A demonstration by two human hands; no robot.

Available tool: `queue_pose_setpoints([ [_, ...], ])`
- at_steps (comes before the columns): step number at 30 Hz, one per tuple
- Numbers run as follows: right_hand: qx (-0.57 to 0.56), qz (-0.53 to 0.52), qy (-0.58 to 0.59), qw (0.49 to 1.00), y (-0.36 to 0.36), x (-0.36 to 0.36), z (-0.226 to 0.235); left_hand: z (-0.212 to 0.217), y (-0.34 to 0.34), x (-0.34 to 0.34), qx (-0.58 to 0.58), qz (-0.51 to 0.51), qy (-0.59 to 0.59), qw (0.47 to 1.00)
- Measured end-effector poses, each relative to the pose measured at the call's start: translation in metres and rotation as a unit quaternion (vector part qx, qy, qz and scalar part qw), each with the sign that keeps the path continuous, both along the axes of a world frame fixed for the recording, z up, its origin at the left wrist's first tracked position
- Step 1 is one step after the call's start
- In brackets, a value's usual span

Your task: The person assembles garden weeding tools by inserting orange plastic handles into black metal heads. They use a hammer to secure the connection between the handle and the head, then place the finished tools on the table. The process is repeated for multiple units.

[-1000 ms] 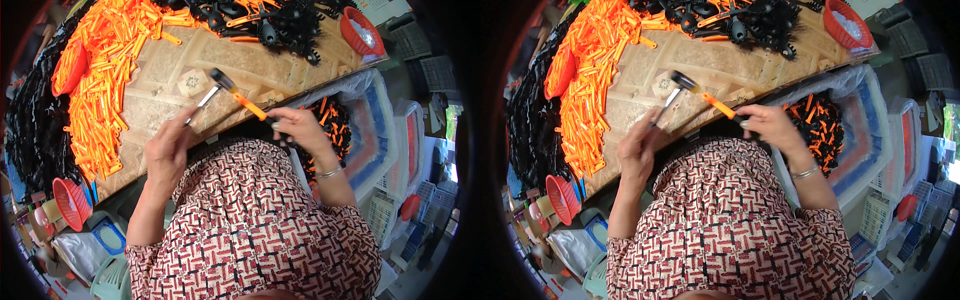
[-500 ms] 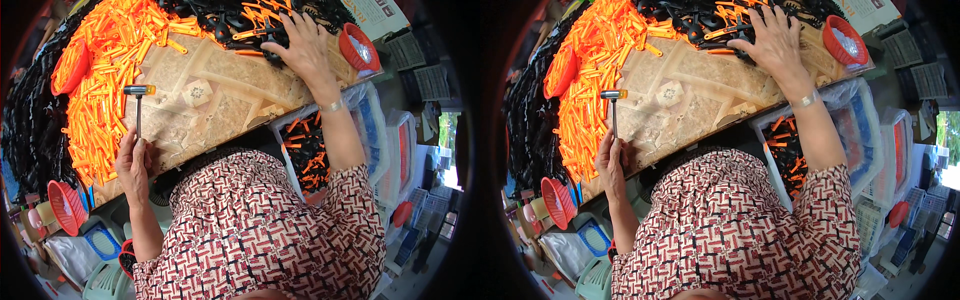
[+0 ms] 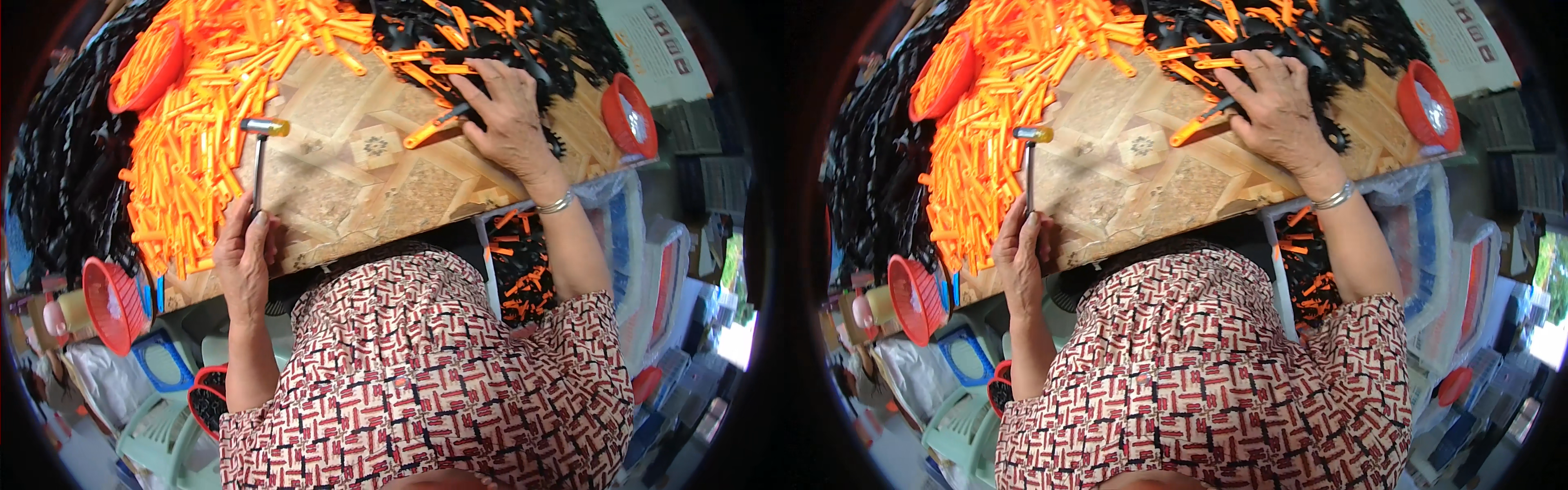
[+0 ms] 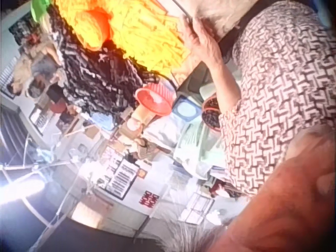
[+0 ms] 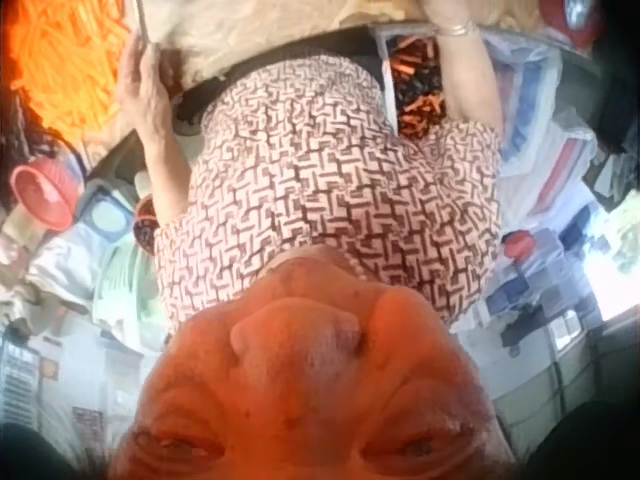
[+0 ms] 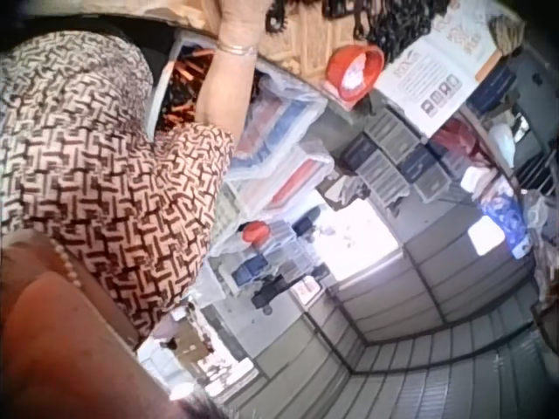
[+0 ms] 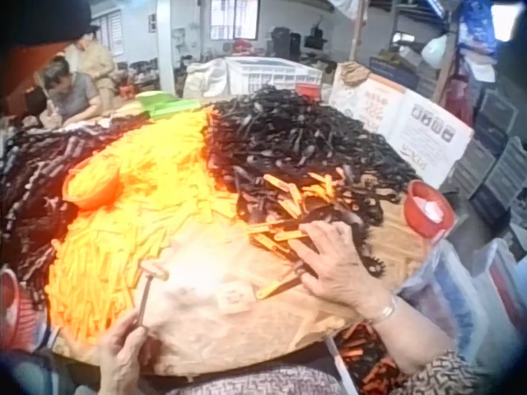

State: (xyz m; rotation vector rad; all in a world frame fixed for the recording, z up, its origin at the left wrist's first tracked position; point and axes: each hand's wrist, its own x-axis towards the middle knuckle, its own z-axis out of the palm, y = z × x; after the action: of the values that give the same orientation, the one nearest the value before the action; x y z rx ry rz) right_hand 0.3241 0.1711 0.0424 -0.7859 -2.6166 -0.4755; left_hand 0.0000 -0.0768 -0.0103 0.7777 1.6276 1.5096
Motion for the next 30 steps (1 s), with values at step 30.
queue_pose_setpoints([
  [30, -0.045, 0.088, 0.248, 0.964, 0.003, -0.042, 0.002, -0.004, 0.145, -0.040, 0.009, -0.133, 0.577, 0.806],
])
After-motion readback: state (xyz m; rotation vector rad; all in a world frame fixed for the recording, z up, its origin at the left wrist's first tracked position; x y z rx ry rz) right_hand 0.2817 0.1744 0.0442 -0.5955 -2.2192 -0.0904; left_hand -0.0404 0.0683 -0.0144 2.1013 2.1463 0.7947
